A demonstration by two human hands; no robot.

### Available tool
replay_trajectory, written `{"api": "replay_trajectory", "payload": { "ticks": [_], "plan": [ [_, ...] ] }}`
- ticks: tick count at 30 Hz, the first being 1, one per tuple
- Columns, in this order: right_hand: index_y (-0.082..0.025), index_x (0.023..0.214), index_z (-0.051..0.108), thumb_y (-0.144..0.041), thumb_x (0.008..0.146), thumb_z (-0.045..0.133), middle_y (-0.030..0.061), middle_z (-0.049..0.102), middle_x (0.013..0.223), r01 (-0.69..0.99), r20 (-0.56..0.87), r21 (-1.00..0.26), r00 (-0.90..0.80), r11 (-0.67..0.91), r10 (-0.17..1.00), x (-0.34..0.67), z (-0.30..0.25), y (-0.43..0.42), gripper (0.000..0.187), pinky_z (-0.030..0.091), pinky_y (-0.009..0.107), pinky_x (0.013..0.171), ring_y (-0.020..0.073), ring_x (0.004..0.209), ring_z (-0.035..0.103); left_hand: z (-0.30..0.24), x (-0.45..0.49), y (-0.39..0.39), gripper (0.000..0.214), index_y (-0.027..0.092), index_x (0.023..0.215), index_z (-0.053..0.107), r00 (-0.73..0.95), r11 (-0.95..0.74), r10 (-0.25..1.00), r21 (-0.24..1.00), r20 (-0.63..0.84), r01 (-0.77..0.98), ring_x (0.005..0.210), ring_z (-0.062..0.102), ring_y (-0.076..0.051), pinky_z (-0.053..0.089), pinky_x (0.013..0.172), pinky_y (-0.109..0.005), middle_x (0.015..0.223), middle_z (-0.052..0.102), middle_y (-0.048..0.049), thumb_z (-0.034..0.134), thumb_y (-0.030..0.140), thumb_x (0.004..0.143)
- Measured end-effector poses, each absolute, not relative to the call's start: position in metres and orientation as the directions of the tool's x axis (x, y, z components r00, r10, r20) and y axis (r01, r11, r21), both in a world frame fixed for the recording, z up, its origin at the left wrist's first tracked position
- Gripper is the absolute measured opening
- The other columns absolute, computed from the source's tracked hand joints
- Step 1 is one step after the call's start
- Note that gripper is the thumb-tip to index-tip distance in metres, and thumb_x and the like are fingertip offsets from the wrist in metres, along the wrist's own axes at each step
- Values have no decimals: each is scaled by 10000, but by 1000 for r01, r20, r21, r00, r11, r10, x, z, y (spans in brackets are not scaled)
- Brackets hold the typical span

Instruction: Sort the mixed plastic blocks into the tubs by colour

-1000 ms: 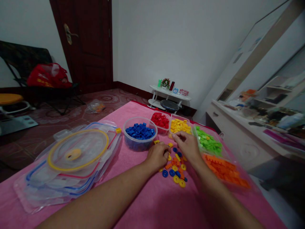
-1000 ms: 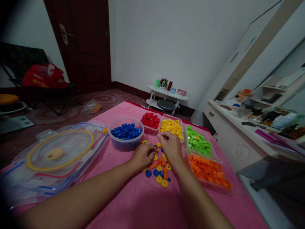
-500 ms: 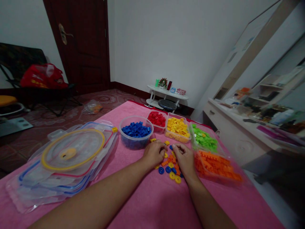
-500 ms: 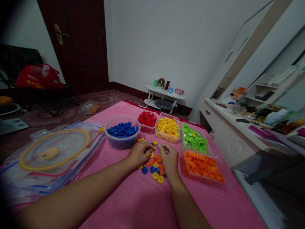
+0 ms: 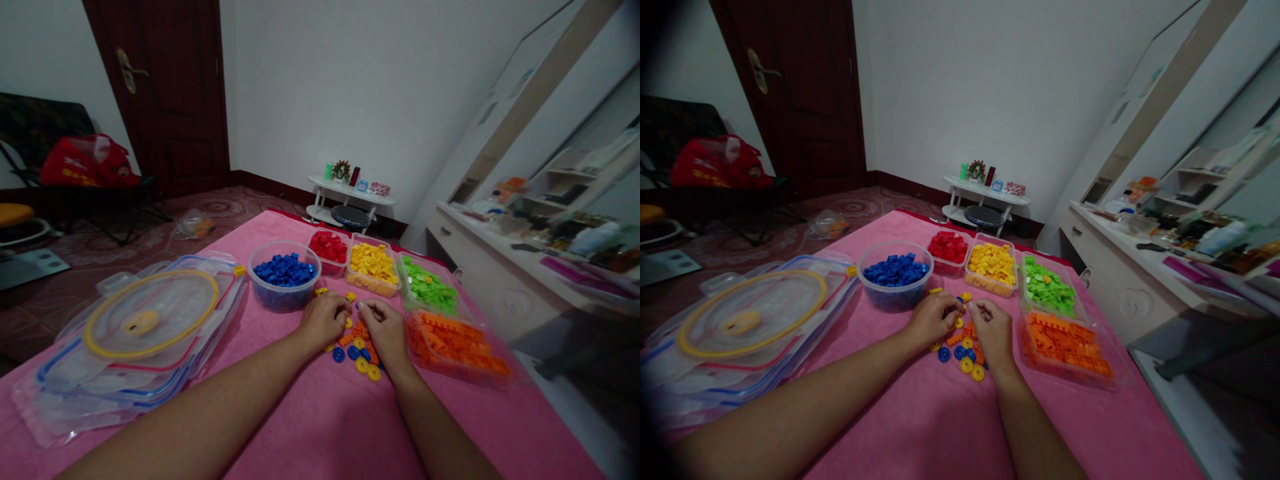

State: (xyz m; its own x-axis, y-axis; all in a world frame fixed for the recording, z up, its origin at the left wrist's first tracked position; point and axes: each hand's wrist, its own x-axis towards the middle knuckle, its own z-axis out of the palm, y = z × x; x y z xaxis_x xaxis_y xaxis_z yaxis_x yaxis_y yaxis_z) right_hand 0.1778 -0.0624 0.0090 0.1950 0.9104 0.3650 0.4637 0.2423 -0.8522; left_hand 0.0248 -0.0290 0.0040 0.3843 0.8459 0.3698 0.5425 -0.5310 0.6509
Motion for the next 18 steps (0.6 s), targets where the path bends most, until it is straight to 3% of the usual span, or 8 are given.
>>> {"api": "replay_trajectory", "payload": {
  "ticks": [18],
  "plan": [
    [-161, 747, 670, -430, 777, 585, 44, 671, 699, 461, 354, -853, 163, 246, 921, 175, 15, -65, 284, 440, 259, 592, 172, 642, 580, 6, 25, -29, 217, 213, 860, 692, 384, -522, 851, 645, 357, 557, 815, 594, -154, 447, 739, -254, 875, 650, -27, 499, 180, 766]
  ]
}}
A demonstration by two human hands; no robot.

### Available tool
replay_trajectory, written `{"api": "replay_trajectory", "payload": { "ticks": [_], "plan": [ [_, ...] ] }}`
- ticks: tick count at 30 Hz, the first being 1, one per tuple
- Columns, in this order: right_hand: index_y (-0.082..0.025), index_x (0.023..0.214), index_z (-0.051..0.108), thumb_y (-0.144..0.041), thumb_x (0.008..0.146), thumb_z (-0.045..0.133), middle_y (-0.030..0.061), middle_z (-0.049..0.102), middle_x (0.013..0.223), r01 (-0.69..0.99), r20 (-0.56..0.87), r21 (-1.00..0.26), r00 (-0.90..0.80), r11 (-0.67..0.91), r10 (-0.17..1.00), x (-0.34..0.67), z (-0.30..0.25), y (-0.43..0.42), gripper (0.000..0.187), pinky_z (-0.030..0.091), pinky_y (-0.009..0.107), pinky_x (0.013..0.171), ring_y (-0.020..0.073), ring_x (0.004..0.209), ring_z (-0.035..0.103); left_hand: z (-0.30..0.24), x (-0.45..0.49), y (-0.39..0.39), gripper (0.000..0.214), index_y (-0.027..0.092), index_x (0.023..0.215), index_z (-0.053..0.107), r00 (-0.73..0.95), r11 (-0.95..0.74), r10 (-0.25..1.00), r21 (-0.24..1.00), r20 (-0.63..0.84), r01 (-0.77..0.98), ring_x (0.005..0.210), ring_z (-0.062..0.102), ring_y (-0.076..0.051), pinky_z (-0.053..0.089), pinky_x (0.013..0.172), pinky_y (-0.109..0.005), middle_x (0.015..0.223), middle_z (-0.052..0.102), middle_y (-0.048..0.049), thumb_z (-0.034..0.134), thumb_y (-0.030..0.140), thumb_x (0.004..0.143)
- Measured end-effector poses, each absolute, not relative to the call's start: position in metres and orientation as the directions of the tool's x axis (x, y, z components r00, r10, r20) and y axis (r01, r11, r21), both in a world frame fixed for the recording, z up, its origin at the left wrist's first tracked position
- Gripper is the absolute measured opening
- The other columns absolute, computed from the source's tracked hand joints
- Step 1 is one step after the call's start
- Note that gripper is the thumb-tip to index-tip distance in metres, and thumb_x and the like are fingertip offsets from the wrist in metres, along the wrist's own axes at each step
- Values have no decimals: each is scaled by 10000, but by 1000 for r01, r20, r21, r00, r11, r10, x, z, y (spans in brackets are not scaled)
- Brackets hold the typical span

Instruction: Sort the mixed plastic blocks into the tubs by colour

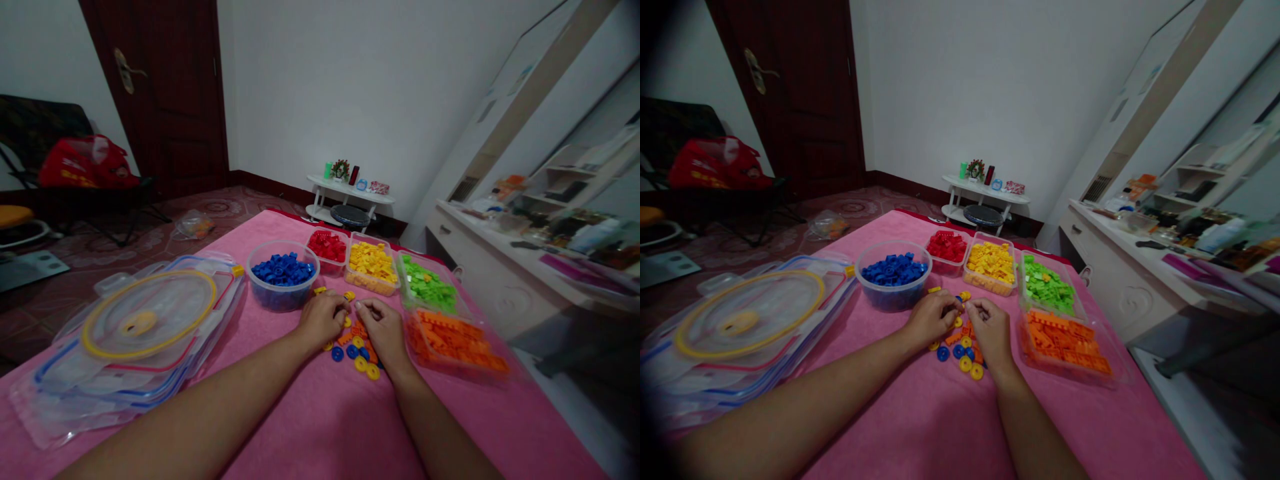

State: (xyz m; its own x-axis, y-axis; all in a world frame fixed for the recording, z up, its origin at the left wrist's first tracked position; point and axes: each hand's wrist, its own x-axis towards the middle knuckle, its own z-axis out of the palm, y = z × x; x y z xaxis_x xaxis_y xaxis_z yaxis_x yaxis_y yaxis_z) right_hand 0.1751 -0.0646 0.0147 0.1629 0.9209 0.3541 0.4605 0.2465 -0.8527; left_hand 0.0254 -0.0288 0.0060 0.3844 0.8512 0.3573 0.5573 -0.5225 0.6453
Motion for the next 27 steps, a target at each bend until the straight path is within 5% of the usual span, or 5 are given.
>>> {"api": "replay_trajectory", "payload": {
  "ticks": [27],
  "plan": [
    [-165, 751, 670, -417, 774, 591, 39, 661, 698, 464, 350, -849, 137, 252, 927, 176, 11, -62, 265, 449, 268, 598, 171, 636, 574, 7, 24, -29, 218, 211, 867, 700, 393, -528, 847, 646, 358, 551, 784, 581, -149, 434, 706, -249, 876, 649, -34, 503, 193, 776]
  ]
}}
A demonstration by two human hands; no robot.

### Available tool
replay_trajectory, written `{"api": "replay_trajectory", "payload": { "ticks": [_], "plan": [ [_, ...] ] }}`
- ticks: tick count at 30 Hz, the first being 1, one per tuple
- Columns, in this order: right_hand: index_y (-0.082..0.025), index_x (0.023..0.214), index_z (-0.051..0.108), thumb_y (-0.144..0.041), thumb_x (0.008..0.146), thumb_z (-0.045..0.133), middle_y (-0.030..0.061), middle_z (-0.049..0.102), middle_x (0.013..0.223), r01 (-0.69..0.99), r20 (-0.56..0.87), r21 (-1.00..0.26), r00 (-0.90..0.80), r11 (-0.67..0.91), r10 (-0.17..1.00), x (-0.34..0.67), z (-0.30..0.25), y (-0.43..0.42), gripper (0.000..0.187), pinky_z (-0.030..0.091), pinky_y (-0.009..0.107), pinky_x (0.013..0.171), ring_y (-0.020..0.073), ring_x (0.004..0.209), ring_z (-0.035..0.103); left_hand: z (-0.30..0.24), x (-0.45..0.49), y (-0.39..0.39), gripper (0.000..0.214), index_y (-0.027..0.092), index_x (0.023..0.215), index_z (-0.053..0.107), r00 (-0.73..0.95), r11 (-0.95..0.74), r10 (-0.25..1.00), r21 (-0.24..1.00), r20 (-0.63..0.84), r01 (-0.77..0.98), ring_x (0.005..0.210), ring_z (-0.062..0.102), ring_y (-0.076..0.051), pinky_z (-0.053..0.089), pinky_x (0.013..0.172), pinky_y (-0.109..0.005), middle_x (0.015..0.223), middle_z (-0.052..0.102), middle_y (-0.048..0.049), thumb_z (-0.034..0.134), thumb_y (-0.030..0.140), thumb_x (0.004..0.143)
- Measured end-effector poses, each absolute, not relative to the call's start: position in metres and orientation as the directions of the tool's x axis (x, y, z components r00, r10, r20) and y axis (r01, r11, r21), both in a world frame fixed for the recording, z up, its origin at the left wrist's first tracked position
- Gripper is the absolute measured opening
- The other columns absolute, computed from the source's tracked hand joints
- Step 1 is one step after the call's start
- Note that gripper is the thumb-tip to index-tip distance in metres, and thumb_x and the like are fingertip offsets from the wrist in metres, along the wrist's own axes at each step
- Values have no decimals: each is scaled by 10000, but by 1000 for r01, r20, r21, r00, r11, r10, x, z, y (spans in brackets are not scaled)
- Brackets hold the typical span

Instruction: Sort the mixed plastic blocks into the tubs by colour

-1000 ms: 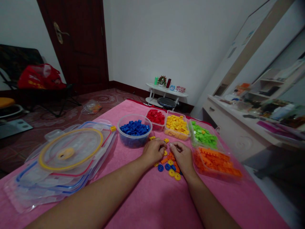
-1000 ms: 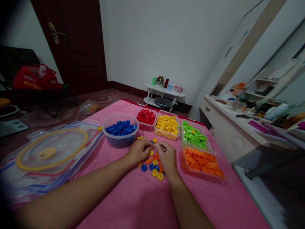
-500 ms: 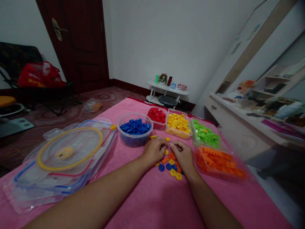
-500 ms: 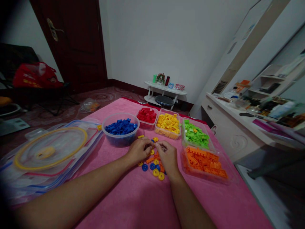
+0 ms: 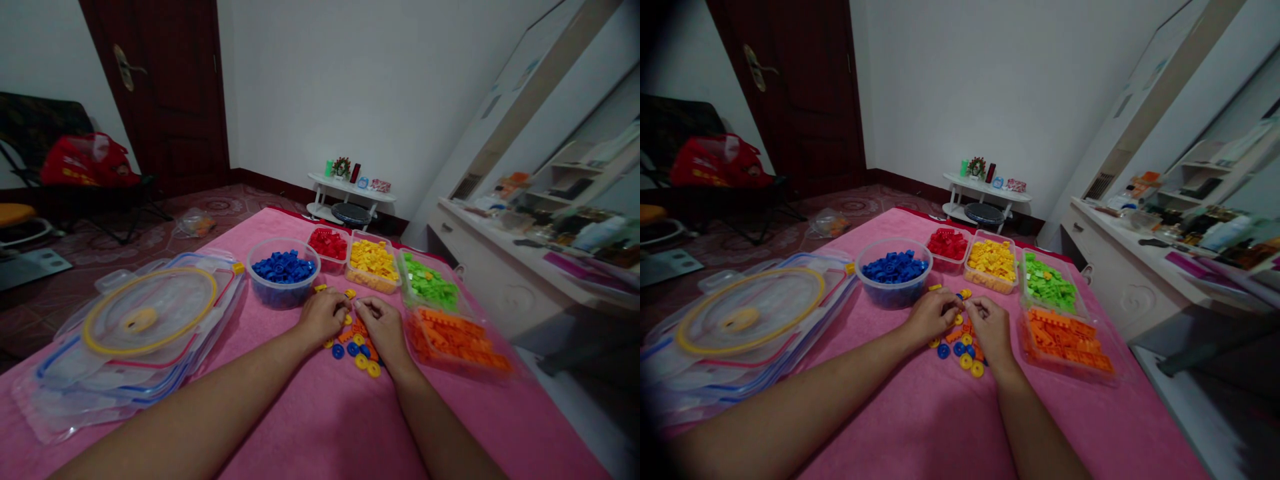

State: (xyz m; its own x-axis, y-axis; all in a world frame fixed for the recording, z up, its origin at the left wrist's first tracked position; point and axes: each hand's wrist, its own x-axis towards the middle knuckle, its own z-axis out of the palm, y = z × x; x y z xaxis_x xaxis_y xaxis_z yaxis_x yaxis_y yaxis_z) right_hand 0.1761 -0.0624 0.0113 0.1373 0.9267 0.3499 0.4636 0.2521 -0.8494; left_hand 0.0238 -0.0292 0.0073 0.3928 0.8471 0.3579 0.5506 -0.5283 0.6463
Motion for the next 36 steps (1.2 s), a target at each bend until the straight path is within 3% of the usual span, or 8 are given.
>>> {"api": "replay_trajectory", "payload": {
  "ticks": [36],
  "plan": [
    [-162, 762, 676, -338, 785, 579, 37, 665, 718, 466, 334, -849, 109, 249, 936, 177, 11, -59, 202, 429, 255, 599, 159, 640, 565, 9, 25, -27, 224, 226, 879, 705, 406, -513, 856, 623, 319, 591, 769, 578, -152, 412, 664, -247, 872, 644, -34, 500, 221, 788]
  ]
}}
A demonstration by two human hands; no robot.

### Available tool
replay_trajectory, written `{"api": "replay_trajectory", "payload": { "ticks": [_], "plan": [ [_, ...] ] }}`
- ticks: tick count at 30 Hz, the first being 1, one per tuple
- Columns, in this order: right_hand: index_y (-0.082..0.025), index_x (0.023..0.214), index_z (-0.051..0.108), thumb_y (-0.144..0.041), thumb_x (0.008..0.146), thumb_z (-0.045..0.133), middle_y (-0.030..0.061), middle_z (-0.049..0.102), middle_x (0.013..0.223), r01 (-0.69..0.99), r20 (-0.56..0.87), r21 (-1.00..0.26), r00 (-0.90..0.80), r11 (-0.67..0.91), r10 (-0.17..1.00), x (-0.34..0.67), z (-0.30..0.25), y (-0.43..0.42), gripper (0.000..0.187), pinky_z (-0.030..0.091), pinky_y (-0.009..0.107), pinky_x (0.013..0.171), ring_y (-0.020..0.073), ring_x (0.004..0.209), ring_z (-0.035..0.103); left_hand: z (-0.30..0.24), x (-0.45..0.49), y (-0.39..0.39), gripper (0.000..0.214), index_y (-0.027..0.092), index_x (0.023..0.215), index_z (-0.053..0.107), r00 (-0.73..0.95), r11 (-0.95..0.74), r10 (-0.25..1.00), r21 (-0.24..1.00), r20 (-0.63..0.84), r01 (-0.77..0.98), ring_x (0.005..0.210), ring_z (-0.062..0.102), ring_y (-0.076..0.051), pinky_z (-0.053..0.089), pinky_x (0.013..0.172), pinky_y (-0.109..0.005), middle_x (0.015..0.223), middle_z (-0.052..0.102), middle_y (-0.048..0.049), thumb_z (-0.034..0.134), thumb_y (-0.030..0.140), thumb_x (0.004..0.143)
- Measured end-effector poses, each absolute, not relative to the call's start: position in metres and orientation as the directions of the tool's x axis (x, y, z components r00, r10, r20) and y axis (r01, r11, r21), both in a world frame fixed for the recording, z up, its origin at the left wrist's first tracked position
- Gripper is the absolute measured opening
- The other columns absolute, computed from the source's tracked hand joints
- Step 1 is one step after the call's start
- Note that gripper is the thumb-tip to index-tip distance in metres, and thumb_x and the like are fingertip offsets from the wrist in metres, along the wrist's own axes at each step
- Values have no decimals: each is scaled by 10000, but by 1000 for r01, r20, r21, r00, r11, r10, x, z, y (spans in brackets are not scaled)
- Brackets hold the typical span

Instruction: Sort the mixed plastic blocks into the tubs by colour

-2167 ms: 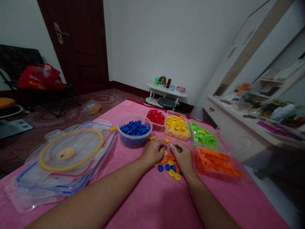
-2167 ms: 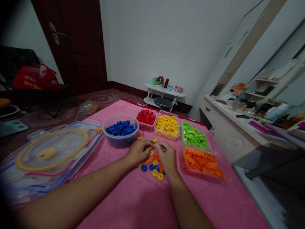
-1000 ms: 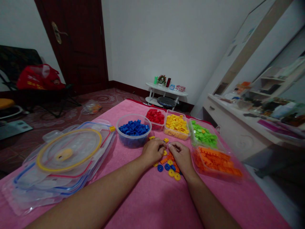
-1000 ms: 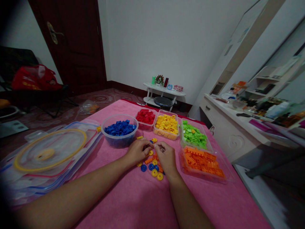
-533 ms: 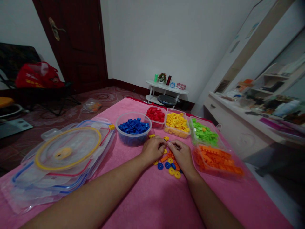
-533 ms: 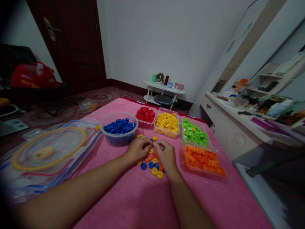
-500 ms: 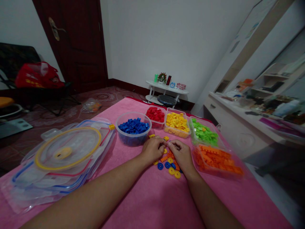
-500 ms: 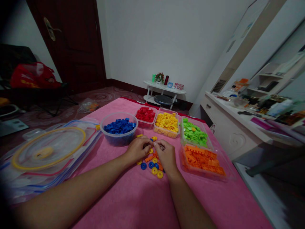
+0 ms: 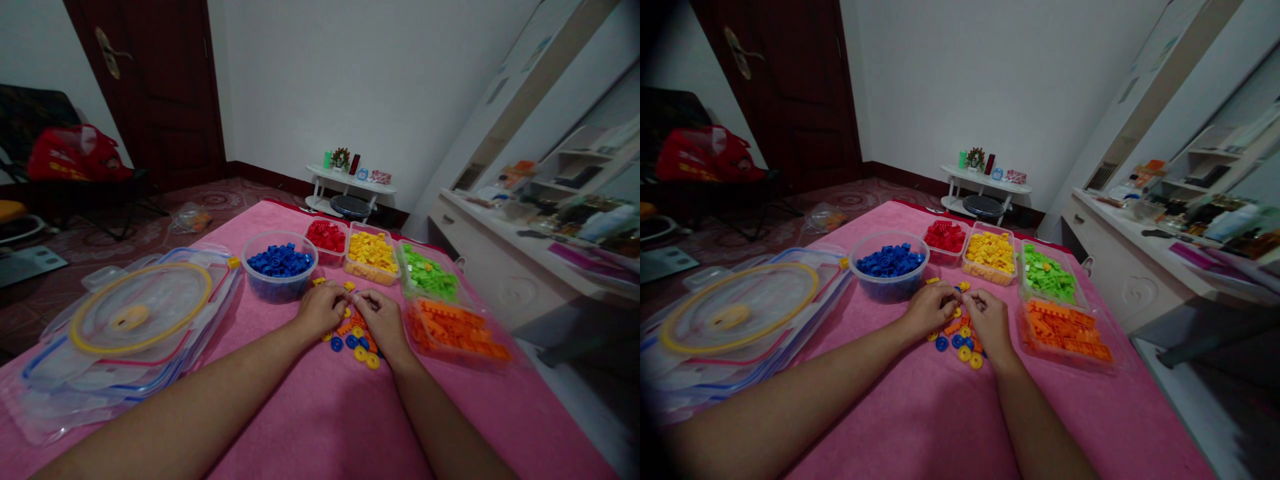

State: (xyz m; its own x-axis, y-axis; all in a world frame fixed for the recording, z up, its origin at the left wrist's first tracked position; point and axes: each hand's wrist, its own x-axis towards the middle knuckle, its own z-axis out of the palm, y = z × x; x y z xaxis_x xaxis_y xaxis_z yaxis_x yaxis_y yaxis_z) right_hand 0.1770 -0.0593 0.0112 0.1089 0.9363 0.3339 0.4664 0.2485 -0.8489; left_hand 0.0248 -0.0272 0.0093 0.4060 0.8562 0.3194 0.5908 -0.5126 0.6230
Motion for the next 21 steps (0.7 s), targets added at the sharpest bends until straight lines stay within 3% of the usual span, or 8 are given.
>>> {"api": "replay_trajectory", "payload": {
  "ticks": [21],
  "plan": [
    [-161, 752, 670, -294, 784, 567, 25, 658, 697, 487, 353, -832, 92, 267, 931, 175, 14, -59, 171, 427, 244, 581, 144, 619, 564, 9, 23, -24, 225, 219, 871, 702, 420, -536, 843, 605, 338, 589, 777, 571, -157, 413, 675, -259, 857, 650, -36, 494, 222, 786]
  ]
}}
